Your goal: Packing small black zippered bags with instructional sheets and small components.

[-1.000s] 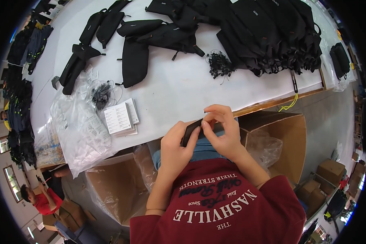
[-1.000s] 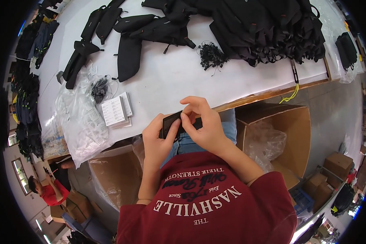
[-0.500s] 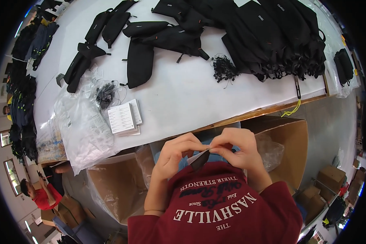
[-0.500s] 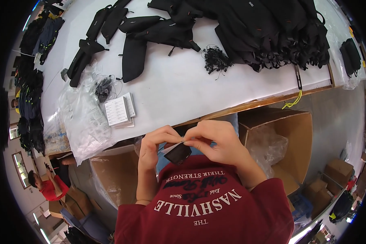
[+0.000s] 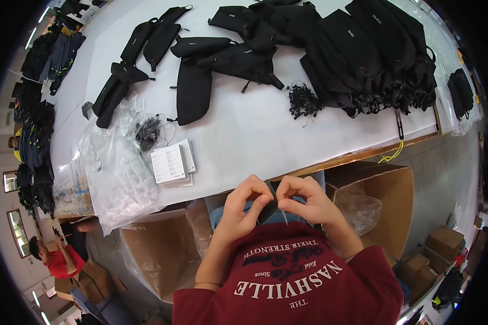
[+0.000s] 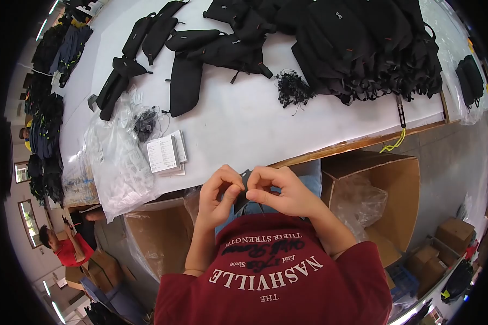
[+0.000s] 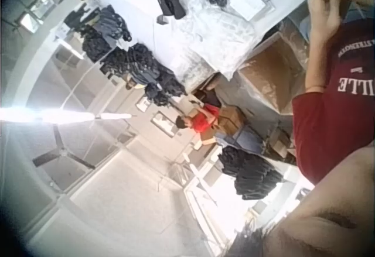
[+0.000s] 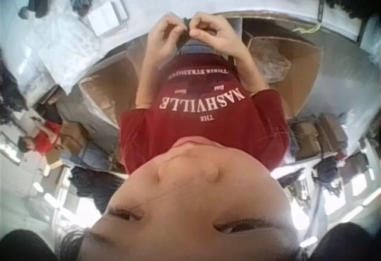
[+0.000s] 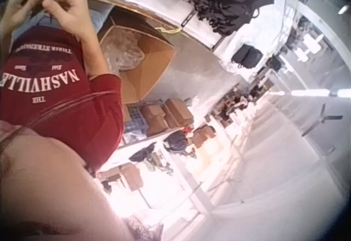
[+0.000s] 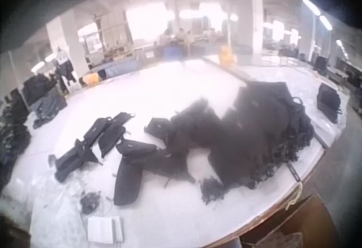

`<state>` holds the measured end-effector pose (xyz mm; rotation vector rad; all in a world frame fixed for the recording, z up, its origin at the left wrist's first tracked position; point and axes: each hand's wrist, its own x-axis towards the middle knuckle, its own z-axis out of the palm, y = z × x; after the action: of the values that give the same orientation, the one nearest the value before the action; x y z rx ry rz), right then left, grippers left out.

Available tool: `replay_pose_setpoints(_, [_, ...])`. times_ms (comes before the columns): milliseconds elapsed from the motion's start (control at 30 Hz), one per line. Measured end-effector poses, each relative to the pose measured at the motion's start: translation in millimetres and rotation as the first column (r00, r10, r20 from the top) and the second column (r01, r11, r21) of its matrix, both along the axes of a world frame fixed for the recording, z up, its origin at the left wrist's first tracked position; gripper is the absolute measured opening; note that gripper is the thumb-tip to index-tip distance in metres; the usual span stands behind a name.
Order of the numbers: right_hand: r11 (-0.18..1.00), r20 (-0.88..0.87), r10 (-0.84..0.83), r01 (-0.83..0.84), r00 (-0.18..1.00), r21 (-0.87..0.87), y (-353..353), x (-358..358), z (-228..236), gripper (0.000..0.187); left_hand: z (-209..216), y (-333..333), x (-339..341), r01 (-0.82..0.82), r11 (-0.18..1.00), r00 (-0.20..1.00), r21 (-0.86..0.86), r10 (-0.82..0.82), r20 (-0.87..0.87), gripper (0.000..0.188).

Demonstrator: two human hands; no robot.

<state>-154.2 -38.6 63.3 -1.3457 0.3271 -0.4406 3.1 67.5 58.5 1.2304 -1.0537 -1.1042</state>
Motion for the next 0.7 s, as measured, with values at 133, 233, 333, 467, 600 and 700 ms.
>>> replay_pose_setpoints(133, [0.957,-0.127,-0.003,0.04,0.992,0.288,-4,2,-2,0.012,-2,-18,9,-0.056,0.998,0.994,-0.023,0.058,0.094,0.006])
replay_pose_setpoints(233, [0.984,-0.174,-0.026,0.056,0.984,0.169,-7,-4,-13,0.012,-6,-54,36,0.107,0.994,0.945,0.018,-0.108,0.308,0.011])
replay_pose_setpoints(333, [0.978,-0.199,-0.056,0.093,0.978,0.185,-9,-5,-11,0.011,-44,-124,98,-0.165,0.979,0.855,-0.116,0.201,0.478,0.023])
replay_pose_setpoints(467, [0.986,-0.153,-0.017,0.042,0.988,0.161,3,-3,-5,0.009,-89,-183,216,-0.576,0.808,0.566,-0.122,0.502,0.654,0.046])
replay_pose_setpoints(600, [0.988,-0.155,-0.053,0.074,0.986,0.135,7,-16,-19,0.008,-83,-203,204,-0.498,0.855,0.845,0.143,0.442,0.302,0.039])
replay_pose_setpoints(700, [0.978,-0.178,-0.075,0.108,0.981,0.18,4,-21,-21,0.008,-83,-188,195,-0.445,0.893,0.858,0.062,0.406,0.316,0.028])
